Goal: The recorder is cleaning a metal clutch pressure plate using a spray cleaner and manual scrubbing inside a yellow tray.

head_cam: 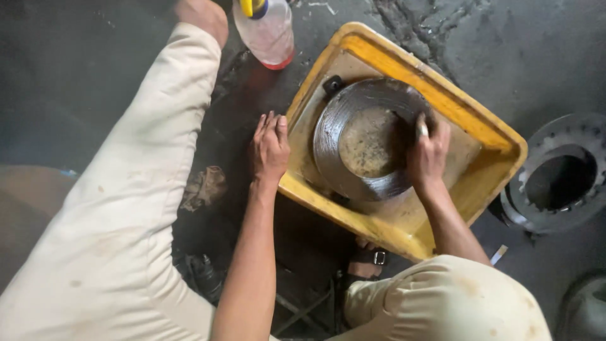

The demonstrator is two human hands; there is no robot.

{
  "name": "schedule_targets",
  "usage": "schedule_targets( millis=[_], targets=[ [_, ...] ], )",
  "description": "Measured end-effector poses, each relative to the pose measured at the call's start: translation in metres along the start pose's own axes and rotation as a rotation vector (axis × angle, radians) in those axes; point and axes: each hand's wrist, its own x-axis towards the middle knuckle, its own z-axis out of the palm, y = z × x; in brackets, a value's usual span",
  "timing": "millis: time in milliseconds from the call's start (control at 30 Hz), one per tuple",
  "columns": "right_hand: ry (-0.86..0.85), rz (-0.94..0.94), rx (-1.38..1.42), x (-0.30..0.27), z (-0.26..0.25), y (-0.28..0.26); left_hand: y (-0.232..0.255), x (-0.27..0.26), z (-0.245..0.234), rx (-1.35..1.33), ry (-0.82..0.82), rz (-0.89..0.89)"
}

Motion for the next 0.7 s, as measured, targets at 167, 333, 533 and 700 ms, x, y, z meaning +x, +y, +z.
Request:
schedule_targets(
  millis=[167, 333, 533, 700],
  targets=[
    [-0.024, 0.057, -0.189, -0.062, -0.008, 0.015, 0.013, 0.000, -0.007, 0.030, 0.003, -0.018],
    [-0.096, -0.176, -0.092, 0.006, -0.039, 0.031, 0.007, -0.006, 0.008, 0.007, -0.007, -0.003],
    [-0.102, -0.189, -0.051, -0.076, -0.030, 0.045, 0.004, 0.003, 0.006, 0.002, 0.015, -0.002],
    [-0.151, -0.241, -0.098, -0.030, -0.041, 0.047, 0.006, -0.003, 0.000, -0.052, -0.008, 0.060]
  ],
)
